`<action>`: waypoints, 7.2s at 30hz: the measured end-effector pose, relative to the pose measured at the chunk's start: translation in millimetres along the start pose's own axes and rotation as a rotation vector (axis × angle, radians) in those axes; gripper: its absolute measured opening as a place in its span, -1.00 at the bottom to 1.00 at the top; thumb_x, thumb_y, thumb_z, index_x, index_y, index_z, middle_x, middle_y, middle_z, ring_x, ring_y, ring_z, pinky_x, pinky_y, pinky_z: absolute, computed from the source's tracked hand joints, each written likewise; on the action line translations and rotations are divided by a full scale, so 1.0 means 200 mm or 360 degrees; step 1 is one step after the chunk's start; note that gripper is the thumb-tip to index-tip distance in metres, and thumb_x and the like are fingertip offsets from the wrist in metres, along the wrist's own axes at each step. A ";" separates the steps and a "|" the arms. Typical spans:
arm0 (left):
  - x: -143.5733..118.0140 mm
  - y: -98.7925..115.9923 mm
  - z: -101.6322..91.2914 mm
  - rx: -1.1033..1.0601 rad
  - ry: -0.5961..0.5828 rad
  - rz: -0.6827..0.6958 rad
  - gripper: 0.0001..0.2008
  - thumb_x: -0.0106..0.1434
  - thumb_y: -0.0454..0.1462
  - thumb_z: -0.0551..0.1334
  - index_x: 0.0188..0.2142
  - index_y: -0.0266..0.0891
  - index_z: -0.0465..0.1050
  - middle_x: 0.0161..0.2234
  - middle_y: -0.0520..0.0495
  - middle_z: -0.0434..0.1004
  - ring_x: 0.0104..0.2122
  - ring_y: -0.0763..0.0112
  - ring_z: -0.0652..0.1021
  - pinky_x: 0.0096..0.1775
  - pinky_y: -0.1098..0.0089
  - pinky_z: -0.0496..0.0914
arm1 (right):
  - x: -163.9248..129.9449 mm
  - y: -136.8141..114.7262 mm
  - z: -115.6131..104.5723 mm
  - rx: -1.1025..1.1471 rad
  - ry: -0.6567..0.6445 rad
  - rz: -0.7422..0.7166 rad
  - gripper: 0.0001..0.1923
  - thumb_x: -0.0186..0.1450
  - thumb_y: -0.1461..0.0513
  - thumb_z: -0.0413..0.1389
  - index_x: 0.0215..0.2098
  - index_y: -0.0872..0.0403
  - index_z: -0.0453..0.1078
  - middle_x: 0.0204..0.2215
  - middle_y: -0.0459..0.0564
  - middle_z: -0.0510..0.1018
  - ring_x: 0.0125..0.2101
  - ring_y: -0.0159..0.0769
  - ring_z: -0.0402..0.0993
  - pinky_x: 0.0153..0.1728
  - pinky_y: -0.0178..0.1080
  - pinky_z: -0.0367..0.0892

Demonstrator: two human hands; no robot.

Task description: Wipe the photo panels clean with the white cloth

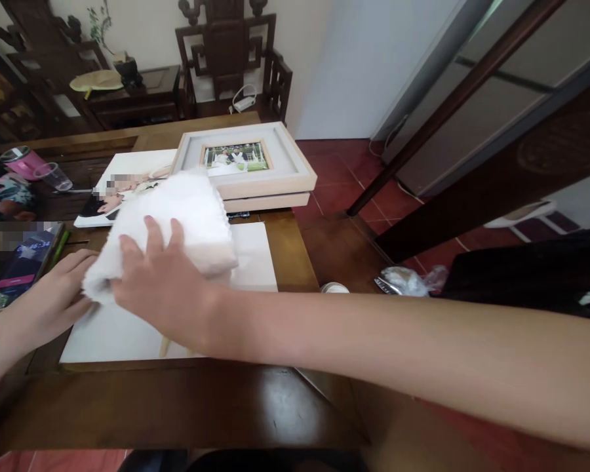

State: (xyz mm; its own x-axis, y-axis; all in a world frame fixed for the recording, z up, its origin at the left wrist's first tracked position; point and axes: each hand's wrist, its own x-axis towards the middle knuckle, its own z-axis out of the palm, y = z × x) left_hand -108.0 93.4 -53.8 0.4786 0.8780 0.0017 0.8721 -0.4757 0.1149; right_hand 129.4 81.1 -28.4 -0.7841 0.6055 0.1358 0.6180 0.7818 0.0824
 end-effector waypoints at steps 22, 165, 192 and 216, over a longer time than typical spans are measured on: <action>-0.01 -0.01 0.02 -0.0028 0.0002 0.0020 -0.60 0.40 -0.14 -0.12 -0.01 -0.33 0.32 0.03 -0.27 0.37 0.06 0.15 0.42 0.18 0.14 0.25 | 0.06 -0.05 0.21 0.0070 -0.0083 0.0095 -0.66 0.40 0.36 -0.06 -0.01 0.08 0.50 0.31 0.32 0.14 0.24 0.35 0.11 0.07 0.47 0.11; 0.01 0.01 0.08 0.0063 -0.0070 -0.0072 -0.40 0.38 0.02 -0.13 0.19 -0.36 0.21 0.24 -0.28 0.20 0.26 0.14 0.25 0.29 0.14 0.11 | -0.57 0.40 0.30 0.0445 0.0188 0.0100 -0.72 0.06 0.49 0.08 -0.30 0.18 0.51 0.27 0.32 0.22 0.32 0.18 -0.12 0.22 0.34 -0.05; -0.01 -0.01 0.09 0.0058 -0.0050 -0.0066 -0.35 0.38 0.05 -0.14 0.21 -0.37 0.20 0.26 -0.26 0.18 0.26 0.17 0.25 0.29 0.17 0.10 | -0.58 -0.02 0.26 0.0661 0.0422 -0.0023 -0.87 0.11 0.41 0.13 -0.46 0.16 0.52 0.23 0.40 0.27 0.27 0.35 -0.02 0.20 0.36 0.00; -0.02 -0.02 0.10 0.0071 -0.0082 -0.0064 -0.36 0.38 0.06 -0.15 0.25 -0.32 0.15 0.31 -0.21 0.12 0.29 0.23 0.21 0.31 0.19 0.06 | -0.47 0.10 0.25 0.0686 0.0096 -0.0028 -0.77 0.03 0.43 0.16 -0.33 0.16 0.54 0.33 0.29 0.11 0.32 0.29 -0.18 0.25 0.33 -0.17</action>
State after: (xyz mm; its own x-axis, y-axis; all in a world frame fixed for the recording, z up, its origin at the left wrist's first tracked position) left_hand -111.3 91.2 -73.6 0.4469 0.8930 -0.0535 0.8938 -0.4431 0.0694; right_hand 212.6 46.1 -88.1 -0.7818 0.5918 0.1965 0.5145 0.7902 -0.3329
